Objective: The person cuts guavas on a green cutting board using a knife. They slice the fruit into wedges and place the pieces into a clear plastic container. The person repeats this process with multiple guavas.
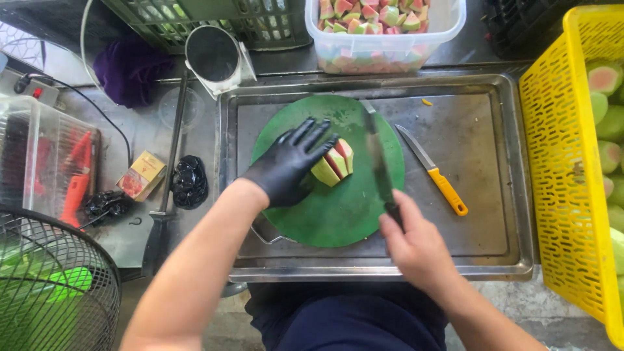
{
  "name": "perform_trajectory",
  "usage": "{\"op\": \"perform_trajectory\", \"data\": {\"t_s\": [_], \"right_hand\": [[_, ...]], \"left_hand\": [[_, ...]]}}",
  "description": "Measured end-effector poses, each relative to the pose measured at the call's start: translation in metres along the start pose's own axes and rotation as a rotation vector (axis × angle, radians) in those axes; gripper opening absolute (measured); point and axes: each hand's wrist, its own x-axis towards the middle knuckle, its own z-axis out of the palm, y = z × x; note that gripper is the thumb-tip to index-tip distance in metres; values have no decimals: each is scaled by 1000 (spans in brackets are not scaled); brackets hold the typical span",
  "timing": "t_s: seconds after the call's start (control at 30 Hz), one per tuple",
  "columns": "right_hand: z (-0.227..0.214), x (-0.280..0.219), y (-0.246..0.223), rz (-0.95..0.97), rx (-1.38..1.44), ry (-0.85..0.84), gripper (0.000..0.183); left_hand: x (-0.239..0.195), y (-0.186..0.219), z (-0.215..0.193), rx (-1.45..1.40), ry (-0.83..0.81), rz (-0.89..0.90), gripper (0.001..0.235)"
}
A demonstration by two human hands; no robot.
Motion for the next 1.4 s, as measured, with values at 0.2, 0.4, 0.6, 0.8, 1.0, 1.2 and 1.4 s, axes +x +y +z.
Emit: {"op": "perform_trajectory", "data": {"t_s": [0.2, 0.4, 0.6, 0.8, 1.0, 1.2, 1.4], "right_hand": [[-13, 0, 7, 360, 180, -38, 48], [-22, 2, 14, 354, 73, -127, 51], [-19, 11, 13, 94, -220, -177, 52], [-1, 18, 4, -68, -337, -244, 49], [12, 28, -1, -151, -407, -279, 53], [4, 37, -1, -127, -358, -312, 49], [-2, 37, -11, 35, -428, -258, 39]], "left_hand": [[43, 21, -8, 214, -411, 79, 101], [37, -3, -2, 81, -318, 6, 74], [-11, 17, 35, 65, 104, -261, 74], [-37, 47, 71, 42, 527, -344, 66], [-44, 48, 83, -43, 610, -320, 55], [-47, 40, 80, -104, 614, -296, 59], [-46, 50, 87, -135, 720, -373, 55]]}}
